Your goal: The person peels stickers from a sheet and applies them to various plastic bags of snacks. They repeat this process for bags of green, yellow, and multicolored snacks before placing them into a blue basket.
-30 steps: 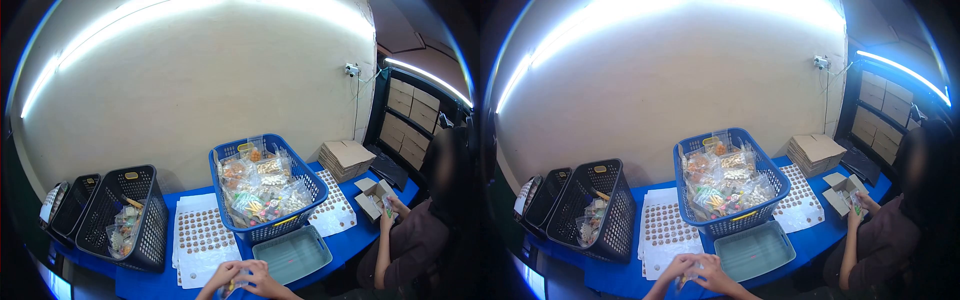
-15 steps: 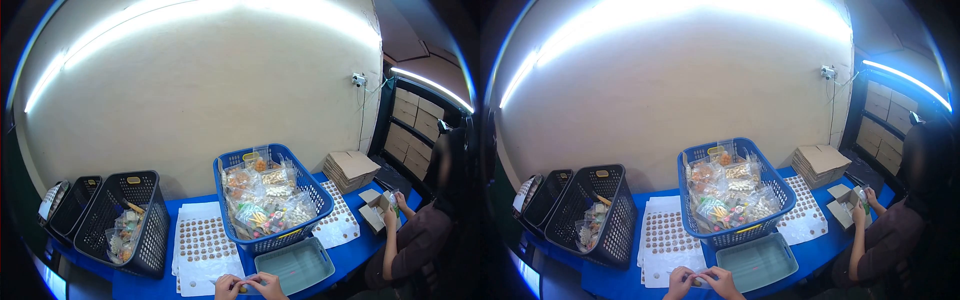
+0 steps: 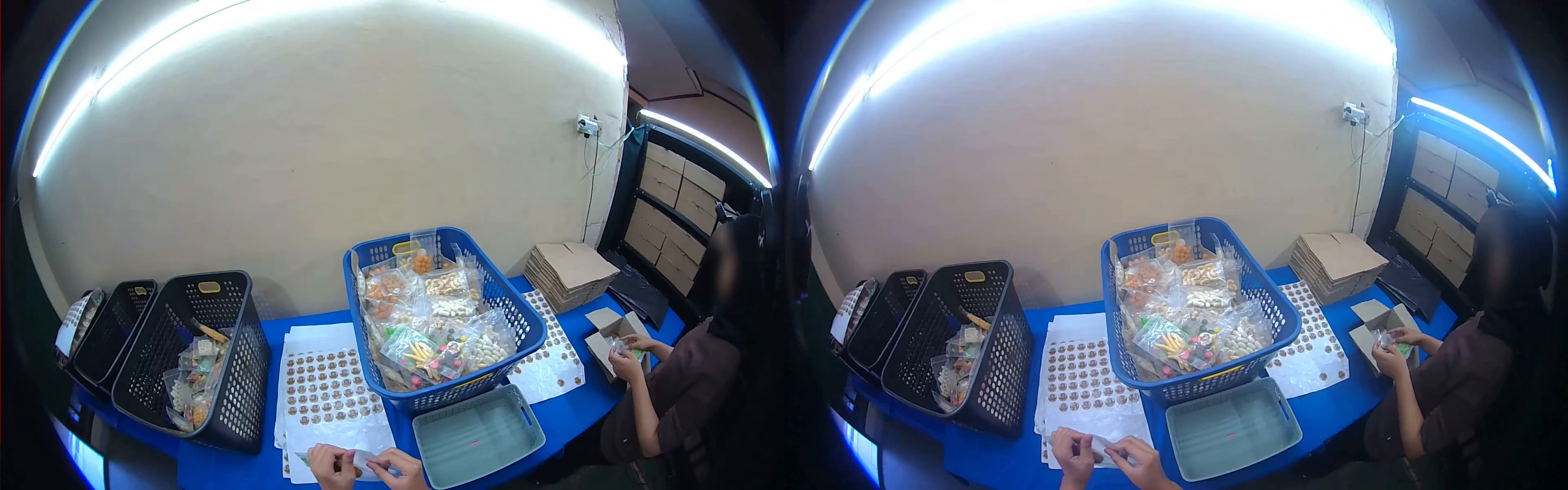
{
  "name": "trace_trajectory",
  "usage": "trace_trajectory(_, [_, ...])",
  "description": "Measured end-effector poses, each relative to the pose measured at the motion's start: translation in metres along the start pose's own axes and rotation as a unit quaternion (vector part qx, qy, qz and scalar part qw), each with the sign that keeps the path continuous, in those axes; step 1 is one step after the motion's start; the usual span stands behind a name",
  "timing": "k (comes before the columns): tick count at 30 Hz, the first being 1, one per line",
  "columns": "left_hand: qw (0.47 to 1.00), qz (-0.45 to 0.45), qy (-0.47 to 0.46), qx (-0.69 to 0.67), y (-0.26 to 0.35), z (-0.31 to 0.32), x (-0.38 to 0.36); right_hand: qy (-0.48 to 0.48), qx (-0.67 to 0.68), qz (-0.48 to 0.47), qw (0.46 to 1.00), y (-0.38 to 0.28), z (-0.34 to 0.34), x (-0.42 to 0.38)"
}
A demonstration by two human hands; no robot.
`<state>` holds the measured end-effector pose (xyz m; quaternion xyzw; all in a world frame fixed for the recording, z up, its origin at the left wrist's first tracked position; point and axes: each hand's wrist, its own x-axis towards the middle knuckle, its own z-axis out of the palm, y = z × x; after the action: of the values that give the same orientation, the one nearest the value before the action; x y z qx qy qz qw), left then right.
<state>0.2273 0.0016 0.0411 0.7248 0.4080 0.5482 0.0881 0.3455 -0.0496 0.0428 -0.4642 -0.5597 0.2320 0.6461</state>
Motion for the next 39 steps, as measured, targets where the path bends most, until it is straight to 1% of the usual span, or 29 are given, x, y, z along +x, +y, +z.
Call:
trace_trajectory(2, [0.999,-0.006,0.025,-0.025,-0.004,0.0,0.002,-0.002,0.001,0.003,1.0,-0.004,0.002,0.0])
trace_trajectory(5, [0.996,-0.047,0.071,0.004,-0.01,-0.002,0.012,-0.034,0.014,-0.001,0.999,0.01,-0.001,-0.008])
trace_trajectory(6, [0.998,-0.039,0.051,0.01,-0.011,0.0,0.013,-0.023,0.008,-0.005,1.0,0.011,-0.001,-0.011])
trace_trajectory(9, [0.995,-0.072,0.042,-0.052,-0.009,0.017,0.012,0.005,-0.013,0.016,1.0,0.008,-0.008,-0.016])
trace_trajectory(14, [0.992,-0.095,-0.017,-0.078,0.001,0.044,0.01,0.024,-0.025,0.136,0.99,0.004,-0.033,-0.024])
trace_trajectory(17, [0.989,-0.09,-0.033,-0.108,0.014,0.057,0.013,0.008,-0.105,0.055,0.993,0.001,-0.054,-0.023])
trace_trajectory(20, [0.983,-0.123,-0.05,-0.126,0.021,0.065,0.015,0.017,-0.072,0.112,0.991,-0.003,-0.062,-0.025])
trace_trajectory(21, [0.981,-0.134,-0.057,-0.13,0.018,0.068,0.014,0.024,-0.074,0.115,0.99,-0.004,-0.063,-0.024])
trace_trajectory(22, [0.976,-0.146,-0.101,-0.126,0.011,0.07,0.013,0.033,-0.076,0.12,0.989,-0.005,-0.065,-0.024])
trace_trajectory(23, [0.974,-0.13,-0.119,-0.143,0.009,0.073,0.012,0.042,-0.078,0.126,0.988,-0.006,-0.067,-0.025])
trace_trajectory(25, [0.967,-0.099,-0.154,-0.177,0.009,0.076,0.013,0.089,-0.06,0.097,0.989,-0.006,-0.075,-0.026])
trace_trajectory(26, [0.959,-0.091,-0.208,-0.17,0.011,0.074,0.013,0.112,-0.051,0.082,0.989,-0.005,-0.079,-0.025])
trace_trajectory(27, [0.945,-0.076,-0.264,-0.177,0.008,0.074,0.007,0.14,-0.03,0.106,0.984,0.002,-0.085,-0.029])
trace_trajectory(29, [0.941,-0.028,-0.307,-0.138,0.033,0.068,0.005,0.192,0.012,0.159,0.968,0.022,-0.098,-0.041])
trace_trajectory(32, [0.956,-0.007,-0.218,-0.198,0.056,0.078,-0.023,0.25,0.09,0.198,0.944,0.023,-0.115,-0.039])
trace_trajectory(35, [0.939,0.081,-0.328,-0.06,0.056,0.077,-0.027,0.276,0.158,0.245,0.916,0.019,-0.125,-0.037])
trace_trajectory(36, [0.951,0.074,-0.294,-0.057,0.054,0.081,-0.025,0.288,0.166,0.241,0.912,0.017,-0.126,-0.036])
trace_trajectory(39, [0.951,0.034,-0.305,-0.035,0.05,0.088,-0.02,0.294,0.224,0.254,0.894,0.01,-0.127,-0.033])
